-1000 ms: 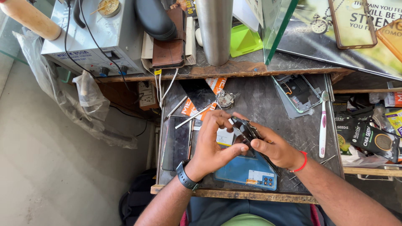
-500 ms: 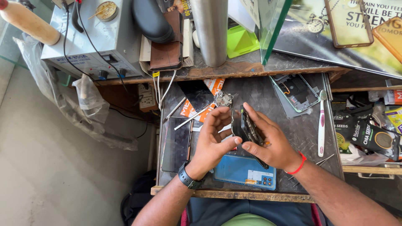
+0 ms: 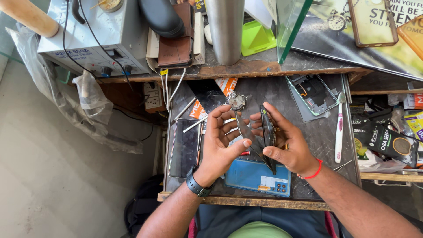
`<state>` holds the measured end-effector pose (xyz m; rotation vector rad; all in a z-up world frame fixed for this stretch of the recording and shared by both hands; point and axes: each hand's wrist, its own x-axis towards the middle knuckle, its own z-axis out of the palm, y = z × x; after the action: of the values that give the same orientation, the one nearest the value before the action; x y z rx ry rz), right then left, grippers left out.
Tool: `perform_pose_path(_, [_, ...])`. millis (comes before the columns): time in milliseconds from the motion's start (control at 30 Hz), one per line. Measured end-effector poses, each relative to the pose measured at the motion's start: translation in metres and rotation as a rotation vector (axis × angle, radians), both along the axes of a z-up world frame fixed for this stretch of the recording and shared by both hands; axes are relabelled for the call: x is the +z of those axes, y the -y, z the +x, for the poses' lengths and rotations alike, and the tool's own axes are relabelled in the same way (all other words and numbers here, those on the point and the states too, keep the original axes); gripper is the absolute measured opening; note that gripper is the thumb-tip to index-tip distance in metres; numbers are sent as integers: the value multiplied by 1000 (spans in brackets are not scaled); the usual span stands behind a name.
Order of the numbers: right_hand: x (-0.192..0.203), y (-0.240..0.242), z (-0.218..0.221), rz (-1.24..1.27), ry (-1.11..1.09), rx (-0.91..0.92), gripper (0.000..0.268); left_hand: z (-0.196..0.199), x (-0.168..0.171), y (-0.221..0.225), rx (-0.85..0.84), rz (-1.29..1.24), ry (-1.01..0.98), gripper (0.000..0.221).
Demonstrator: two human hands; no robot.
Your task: The person disassembles a smartphone by removing the back cover and battery. They then handle the internal motherboard and other components, placing them on a cluttered workbench. The person also organizes various phone parts and tools on the desk.
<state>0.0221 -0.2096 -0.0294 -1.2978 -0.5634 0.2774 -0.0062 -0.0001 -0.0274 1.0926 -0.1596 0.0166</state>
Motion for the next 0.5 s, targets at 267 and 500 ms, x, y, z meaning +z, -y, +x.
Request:
perform_pose_path(267, [7,3,-1,56,-2,32,99,1,5,-6,25,107,14,86])
perform_pose_path(500, [10,9,5,127,-9,-5,96,9,4,-20,57,101,-41,80])
